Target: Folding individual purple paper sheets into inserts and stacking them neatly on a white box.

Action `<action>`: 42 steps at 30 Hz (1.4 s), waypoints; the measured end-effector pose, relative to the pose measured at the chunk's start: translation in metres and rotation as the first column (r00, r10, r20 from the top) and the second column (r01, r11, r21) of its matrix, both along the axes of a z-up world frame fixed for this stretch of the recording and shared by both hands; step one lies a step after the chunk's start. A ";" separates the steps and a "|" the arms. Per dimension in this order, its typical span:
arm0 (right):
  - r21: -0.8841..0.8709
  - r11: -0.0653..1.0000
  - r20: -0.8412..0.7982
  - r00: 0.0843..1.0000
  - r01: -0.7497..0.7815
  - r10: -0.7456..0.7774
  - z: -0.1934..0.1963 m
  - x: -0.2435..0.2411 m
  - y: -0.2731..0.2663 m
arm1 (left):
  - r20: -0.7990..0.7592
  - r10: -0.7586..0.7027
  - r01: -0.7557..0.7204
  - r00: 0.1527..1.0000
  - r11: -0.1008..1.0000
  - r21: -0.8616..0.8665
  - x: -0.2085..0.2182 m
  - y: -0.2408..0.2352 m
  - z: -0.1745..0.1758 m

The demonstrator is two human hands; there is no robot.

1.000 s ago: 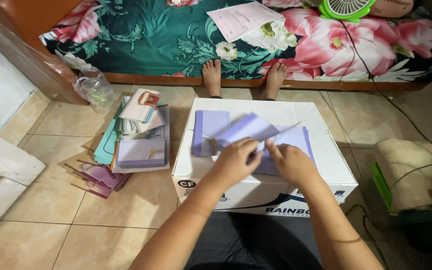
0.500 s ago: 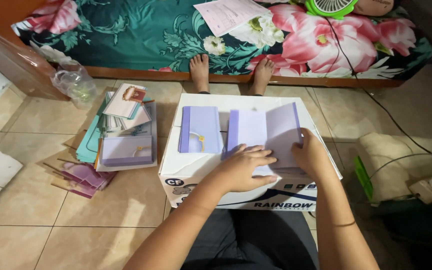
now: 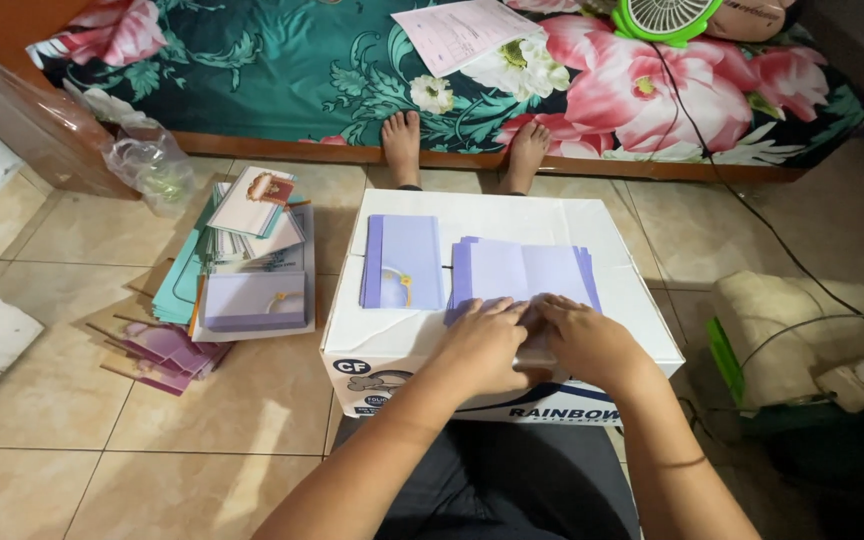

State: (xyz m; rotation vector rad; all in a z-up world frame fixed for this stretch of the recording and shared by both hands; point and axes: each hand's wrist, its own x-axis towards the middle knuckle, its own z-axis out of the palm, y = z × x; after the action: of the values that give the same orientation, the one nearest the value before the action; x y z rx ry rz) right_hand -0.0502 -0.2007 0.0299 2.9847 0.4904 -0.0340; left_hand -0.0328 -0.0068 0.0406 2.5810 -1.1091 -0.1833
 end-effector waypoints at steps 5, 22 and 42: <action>-0.124 0.967 -0.085 0.974 -0.221 0.212 -0.030 0.069 -0.011 | -0.069 -0.034 0.031 0.997 0.999 -0.043 0.014 -0.003 -0.028; 0.244 0.934 -0.223 0.952 0.261 -0.207 -0.004 0.010 -0.085 | 0.351 0.672 -0.417 0.652 0.705 -0.574 0.050 0.101 -0.016; 0.549 0.796 -0.131 0.967 0.255 -0.219 0.052 -0.037 -0.093 | -0.853 0.187 -0.814 0.487 0.451 -0.366 0.065 0.190 -0.071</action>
State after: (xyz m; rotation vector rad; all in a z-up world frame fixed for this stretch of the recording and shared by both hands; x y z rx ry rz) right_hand -0.0872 -0.2940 0.0818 3.6250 0.1311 -0.0012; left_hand 0.0326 0.1835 -0.0300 1.6374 0.0881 -0.4181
